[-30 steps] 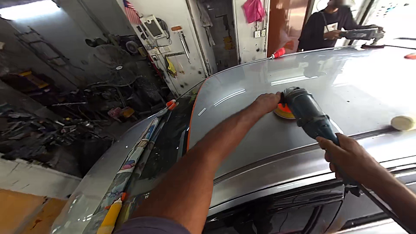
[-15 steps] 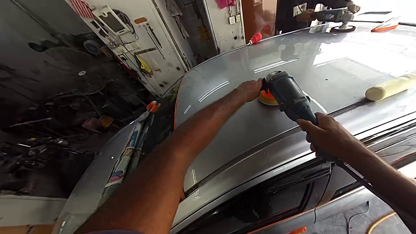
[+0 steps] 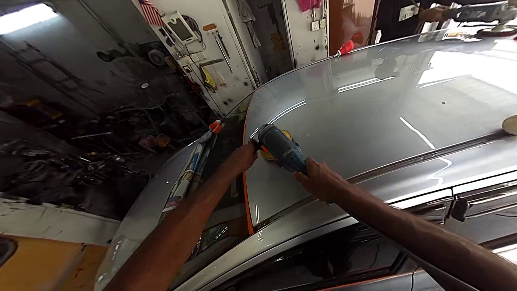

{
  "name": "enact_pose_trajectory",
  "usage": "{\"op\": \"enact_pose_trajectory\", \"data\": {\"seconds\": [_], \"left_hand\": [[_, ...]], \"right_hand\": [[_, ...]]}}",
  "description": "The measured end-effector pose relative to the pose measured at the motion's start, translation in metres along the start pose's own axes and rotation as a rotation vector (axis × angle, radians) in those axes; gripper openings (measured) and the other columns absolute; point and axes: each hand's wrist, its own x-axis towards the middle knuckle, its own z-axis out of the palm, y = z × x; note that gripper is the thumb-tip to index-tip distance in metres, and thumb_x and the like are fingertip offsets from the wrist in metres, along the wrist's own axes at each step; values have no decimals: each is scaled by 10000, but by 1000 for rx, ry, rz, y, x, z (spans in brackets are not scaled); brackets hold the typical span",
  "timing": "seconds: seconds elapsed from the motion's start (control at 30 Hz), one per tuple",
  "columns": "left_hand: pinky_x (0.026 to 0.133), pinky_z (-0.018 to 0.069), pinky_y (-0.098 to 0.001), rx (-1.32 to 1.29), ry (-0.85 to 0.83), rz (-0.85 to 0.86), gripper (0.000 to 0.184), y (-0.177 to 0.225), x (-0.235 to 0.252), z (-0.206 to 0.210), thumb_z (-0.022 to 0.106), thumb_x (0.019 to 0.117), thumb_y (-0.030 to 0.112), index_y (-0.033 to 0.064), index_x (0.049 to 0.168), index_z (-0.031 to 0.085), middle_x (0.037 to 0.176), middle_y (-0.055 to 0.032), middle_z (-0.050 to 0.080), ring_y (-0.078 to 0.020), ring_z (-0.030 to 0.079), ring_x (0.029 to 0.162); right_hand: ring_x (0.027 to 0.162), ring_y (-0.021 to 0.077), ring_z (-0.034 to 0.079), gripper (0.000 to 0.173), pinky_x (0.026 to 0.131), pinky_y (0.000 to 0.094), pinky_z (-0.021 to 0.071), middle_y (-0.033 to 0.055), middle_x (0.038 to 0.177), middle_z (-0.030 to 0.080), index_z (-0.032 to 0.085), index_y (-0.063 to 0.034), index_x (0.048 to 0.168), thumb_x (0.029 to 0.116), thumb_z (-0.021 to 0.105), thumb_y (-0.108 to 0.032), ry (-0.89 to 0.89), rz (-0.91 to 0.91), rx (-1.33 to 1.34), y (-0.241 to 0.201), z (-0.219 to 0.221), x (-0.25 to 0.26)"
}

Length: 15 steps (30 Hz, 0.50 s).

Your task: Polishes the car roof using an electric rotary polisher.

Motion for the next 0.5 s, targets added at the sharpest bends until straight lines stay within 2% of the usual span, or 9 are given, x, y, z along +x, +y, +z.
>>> {"op": "enact_pose_trajectory", "data": {"seconds": [0.1,0.2,0.3,0.5], "left_hand": [[870,550,-605,1,10,-48,468,-22,-16,12,543,1072,253,-56,1399,415,1040,-269,665,-438,694,974],[870,549,-600,4,-9,-59,461,-18,-18,12,532,1076,248,-40,1411,400,1063,-264,663,-436,694,984],[854,550,-605,2,-14,-4,451,6,-3,3,539,1070,236,-43,1400,412,1048,-262,662,-434,693,966],[852,544,-630,50,-33,132,442,78,43,-19,551,1056,242,-35,1379,432,1051,-267,666,-449,690,982]], "right_hand": [[583,219,664,420,561,394,583,102,795,630,505,-84,1174,1060,493,-488,-54,4,-43,-11,10,-1],[579,217,658,422,555,394,580,101,798,624,507,-85,1162,1060,493,-494,-64,17,-53,-9,8,-5],[542,214,641,418,526,395,575,102,762,611,501,-84,1149,1062,493,-493,-29,35,-20,2,-7,-11],[493,210,643,414,470,377,575,111,715,626,509,-76,1122,1068,494,-487,95,108,80,32,-49,-29]]}}
